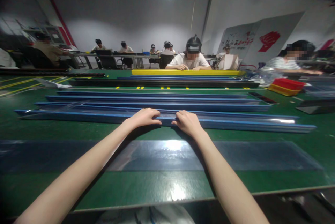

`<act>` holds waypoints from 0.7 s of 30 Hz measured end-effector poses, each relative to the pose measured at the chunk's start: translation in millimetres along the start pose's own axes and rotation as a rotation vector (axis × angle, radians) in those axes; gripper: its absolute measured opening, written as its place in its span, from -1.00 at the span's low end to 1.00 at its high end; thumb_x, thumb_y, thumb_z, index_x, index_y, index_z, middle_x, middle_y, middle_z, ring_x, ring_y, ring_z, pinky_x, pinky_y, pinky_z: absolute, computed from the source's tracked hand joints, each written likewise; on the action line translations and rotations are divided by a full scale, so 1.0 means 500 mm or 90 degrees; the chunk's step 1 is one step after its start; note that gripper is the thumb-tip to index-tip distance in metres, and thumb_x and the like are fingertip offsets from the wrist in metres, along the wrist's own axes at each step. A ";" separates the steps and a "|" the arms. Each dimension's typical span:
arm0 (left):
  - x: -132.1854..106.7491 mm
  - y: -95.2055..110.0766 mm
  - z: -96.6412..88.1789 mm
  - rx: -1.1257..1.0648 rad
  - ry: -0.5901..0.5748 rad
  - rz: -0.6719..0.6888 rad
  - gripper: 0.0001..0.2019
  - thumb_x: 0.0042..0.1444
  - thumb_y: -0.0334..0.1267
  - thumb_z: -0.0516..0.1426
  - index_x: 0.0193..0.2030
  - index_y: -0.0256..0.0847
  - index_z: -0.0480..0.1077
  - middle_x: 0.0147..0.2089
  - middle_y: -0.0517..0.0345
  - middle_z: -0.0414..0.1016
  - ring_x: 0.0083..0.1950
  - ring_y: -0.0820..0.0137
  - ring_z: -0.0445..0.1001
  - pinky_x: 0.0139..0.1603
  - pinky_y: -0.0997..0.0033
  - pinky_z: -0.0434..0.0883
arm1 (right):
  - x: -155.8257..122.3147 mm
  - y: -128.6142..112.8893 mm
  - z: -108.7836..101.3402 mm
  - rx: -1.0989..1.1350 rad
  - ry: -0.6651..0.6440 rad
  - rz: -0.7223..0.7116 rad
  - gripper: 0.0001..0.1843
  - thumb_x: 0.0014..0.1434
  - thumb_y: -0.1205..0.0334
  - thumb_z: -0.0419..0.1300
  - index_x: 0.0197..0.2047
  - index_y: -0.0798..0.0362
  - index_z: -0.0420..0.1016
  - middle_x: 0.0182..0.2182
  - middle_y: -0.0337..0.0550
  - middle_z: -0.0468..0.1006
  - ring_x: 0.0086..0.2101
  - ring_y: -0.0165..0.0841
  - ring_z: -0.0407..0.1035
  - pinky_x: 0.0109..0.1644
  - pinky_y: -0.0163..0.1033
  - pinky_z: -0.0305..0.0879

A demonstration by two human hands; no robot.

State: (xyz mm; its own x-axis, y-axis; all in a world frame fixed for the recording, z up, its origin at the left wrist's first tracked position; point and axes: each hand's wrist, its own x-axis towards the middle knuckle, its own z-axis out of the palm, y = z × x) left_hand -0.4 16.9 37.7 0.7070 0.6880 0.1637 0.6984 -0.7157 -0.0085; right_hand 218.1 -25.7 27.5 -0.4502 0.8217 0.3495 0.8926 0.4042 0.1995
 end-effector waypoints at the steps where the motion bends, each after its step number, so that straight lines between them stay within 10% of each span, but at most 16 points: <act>1: 0.000 0.000 0.000 -0.002 0.000 0.001 -0.71 0.04 0.01 0.10 -0.31 -0.19 0.37 -0.28 0.14 0.49 -0.26 0.34 0.42 -0.43 0.50 0.14 | 0.000 0.001 0.000 0.003 0.002 0.000 -0.74 0.16 0.05 0.08 -0.34 0.08 0.39 -0.33 -0.12 0.50 -0.29 -0.34 0.35 -0.36 -0.33 0.03; 21: 0.000 0.012 -0.012 -0.029 0.019 -0.001 -0.73 0.02 0.00 0.13 -0.34 -0.18 0.33 -0.31 0.20 0.45 -0.31 0.39 0.39 -0.44 0.51 0.11 | -0.003 0.023 -0.027 0.035 -0.063 0.020 -0.75 0.14 0.05 0.07 -0.36 0.04 0.41 -0.33 -0.14 0.51 -0.33 -0.35 0.37 -0.45 -0.31 -0.08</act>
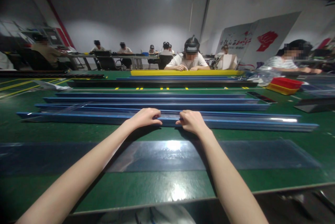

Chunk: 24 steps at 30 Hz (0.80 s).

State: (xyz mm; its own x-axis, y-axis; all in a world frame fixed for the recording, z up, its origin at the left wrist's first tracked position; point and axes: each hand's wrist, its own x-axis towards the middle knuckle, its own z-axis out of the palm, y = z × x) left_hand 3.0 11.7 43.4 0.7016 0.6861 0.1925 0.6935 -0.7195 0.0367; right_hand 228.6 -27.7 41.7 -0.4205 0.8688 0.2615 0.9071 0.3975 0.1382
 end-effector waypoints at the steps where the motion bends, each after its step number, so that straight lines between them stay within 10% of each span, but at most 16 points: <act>1: 0.000 0.000 0.000 -0.008 0.007 0.000 -0.73 0.02 0.00 0.13 -0.35 -0.19 0.33 -0.32 0.21 0.45 -0.32 0.40 0.38 -0.45 0.51 0.10 | -0.002 0.004 -0.001 0.004 -0.006 0.004 -0.76 0.13 0.05 0.07 -0.37 0.04 0.41 -0.33 -0.14 0.51 -0.33 -0.35 0.37 -0.45 -0.31 -0.08; 24: 0.003 0.003 0.003 -0.020 0.028 -0.028 -0.68 0.03 0.03 0.11 -0.43 -0.23 0.32 -0.42 0.18 0.42 -0.39 0.40 0.37 -0.46 0.50 0.11 | -0.006 0.018 0.005 0.027 0.001 0.010 -0.77 0.10 0.05 0.09 -0.38 0.04 0.41 -0.36 -0.14 0.51 -0.35 -0.34 0.37 -0.42 -0.32 -0.04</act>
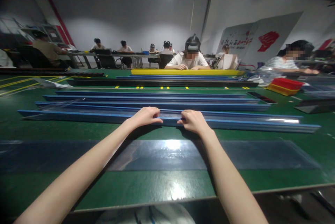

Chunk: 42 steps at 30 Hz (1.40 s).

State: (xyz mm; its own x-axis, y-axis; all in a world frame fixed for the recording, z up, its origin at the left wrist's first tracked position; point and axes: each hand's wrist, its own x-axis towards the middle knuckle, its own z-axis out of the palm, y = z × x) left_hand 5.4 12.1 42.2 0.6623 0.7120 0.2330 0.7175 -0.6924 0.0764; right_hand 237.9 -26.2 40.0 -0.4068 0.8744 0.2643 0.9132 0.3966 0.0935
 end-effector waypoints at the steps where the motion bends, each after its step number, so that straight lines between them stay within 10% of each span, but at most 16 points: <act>1: 0.000 0.000 0.000 0.001 0.000 -0.002 -0.68 0.03 0.03 0.11 -0.43 -0.23 0.33 -0.42 0.18 0.42 -0.39 0.40 0.37 -0.46 0.50 0.11 | 0.000 0.000 0.000 0.001 -0.002 0.002 -0.76 0.10 0.05 0.09 -0.38 0.04 0.41 -0.36 -0.14 0.51 -0.34 -0.34 0.37 -0.42 -0.33 -0.03; 42: -0.001 -0.011 0.020 0.008 -0.009 0.021 -0.67 0.10 0.04 0.03 -0.40 -0.21 0.35 -0.33 0.16 0.48 -0.32 0.38 0.41 -0.44 0.52 0.13 | 0.005 -0.028 0.026 -0.014 0.018 -0.054 -0.71 0.21 0.04 -0.03 -0.28 0.07 0.36 -0.28 -0.08 0.49 -0.26 -0.32 0.36 -0.34 -0.33 0.04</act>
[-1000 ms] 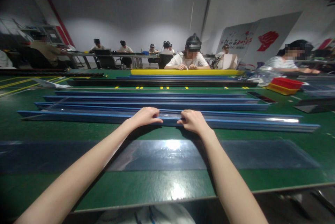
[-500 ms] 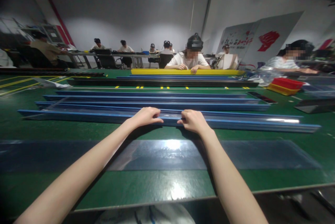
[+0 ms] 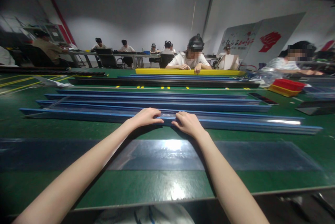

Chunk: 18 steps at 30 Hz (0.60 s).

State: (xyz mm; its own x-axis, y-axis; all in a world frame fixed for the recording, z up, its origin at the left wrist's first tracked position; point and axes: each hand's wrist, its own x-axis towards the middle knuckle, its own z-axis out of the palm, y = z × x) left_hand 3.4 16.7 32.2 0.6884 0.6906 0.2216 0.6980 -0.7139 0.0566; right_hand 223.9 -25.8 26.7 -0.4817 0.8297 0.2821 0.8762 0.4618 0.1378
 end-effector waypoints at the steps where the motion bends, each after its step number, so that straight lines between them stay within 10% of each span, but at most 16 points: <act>1: 0.000 0.001 -0.001 0.004 -0.002 0.000 -0.66 0.10 0.05 0.03 -0.40 -0.21 0.36 -0.33 0.15 0.48 -0.31 0.37 0.41 -0.44 0.52 0.13 | 0.002 -0.002 0.002 -0.001 -0.001 -0.002 -0.72 0.21 0.05 -0.02 -0.28 0.07 0.36 -0.28 -0.08 0.49 -0.27 -0.32 0.36 -0.35 -0.33 0.03; 18: -0.001 0.009 -0.012 0.046 -0.015 0.017 -0.66 0.09 0.06 0.05 -0.36 -0.21 0.37 -0.31 0.15 0.47 -0.29 0.37 0.42 -0.43 0.52 0.15 | 0.007 0.002 -0.017 0.029 -0.024 0.013 -0.78 0.16 0.11 0.05 -0.37 0.06 0.39 -0.36 -0.14 0.50 -0.35 -0.36 0.36 -0.42 -0.31 -0.07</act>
State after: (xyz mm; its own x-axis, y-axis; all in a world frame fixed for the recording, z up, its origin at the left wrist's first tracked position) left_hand 4.9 12.2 38.1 0.7104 0.6751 0.1990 0.6917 -0.7219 -0.0200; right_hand 223.2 -24.8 35.9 -0.4646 0.8499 0.2489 0.8847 0.4577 0.0884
